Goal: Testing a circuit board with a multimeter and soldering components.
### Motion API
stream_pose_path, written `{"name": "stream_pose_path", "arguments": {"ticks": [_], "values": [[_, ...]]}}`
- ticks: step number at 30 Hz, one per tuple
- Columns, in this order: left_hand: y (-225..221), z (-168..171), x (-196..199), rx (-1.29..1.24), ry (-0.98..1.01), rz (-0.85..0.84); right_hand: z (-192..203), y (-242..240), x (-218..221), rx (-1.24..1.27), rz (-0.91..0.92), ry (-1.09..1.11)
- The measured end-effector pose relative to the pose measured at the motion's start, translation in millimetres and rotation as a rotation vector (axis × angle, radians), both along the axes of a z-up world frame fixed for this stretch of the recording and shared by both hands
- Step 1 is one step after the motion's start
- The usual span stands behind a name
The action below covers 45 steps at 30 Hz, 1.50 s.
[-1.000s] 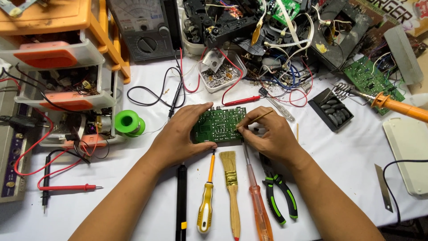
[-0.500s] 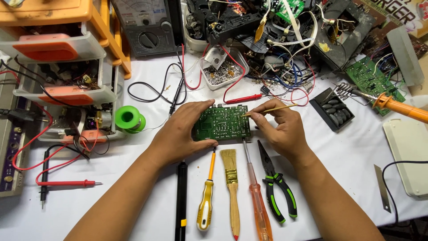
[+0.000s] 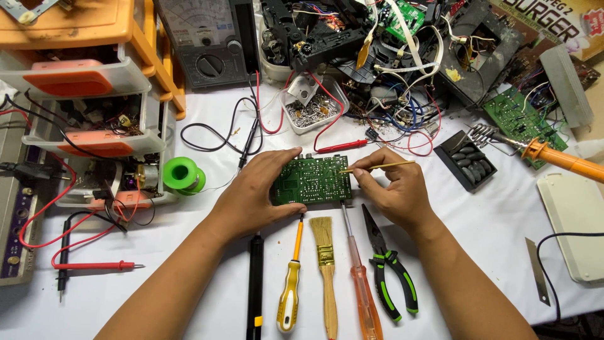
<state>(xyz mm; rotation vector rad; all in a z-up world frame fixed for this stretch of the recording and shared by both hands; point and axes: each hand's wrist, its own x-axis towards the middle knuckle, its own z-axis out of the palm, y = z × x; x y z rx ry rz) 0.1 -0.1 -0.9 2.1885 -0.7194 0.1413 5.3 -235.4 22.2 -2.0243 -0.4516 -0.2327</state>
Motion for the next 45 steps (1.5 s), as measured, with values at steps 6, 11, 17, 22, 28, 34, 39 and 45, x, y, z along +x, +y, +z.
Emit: {"name": "stream_pose_path", "arguments": {"ticks": [6,11,17,22,28,34,39,45], "values": [[-0.7,3.3,-0.8,-0.002,0.026,-0.006,-2.5,-4.6,2.8,-0.001,0.019,0.013],[0.1,-1.4,-0.4,-0.008,-0.006,-0.012,-4.0,-10.4,3.8,0.005,0.053,0.003],[0.3,-0.9,-0.6,0.000,-0.004,0.000,-3.1,-17.2,8.3,-0.014,0.057,-0.006],[0.3,-1.5,-0.1,0.006,0.011,-0.004,1.6,-13.1,5.2,-0.070,0.073,0.019],[0.1,-0.1,0.0,0.016,0.013,-0.001,0.4,-11.2,4.8,-0.095,0.096,0.077],[-0.2,0.2,-0.5,0.004,-0.005,-0.007,-3.6,-13.3,7.7,-0.095,0.133,0.097],[0.6,-4.5,-0.3,-0.042,-0.081,-0.019,-3.0,-16.3,10.0,-0.073,0.152,0.049],[3.9,-6.7,0.6,-0.034,-0.060,-0.047,42.6,-33.8,1.3,-0.037,-0.043,0.099]]}}
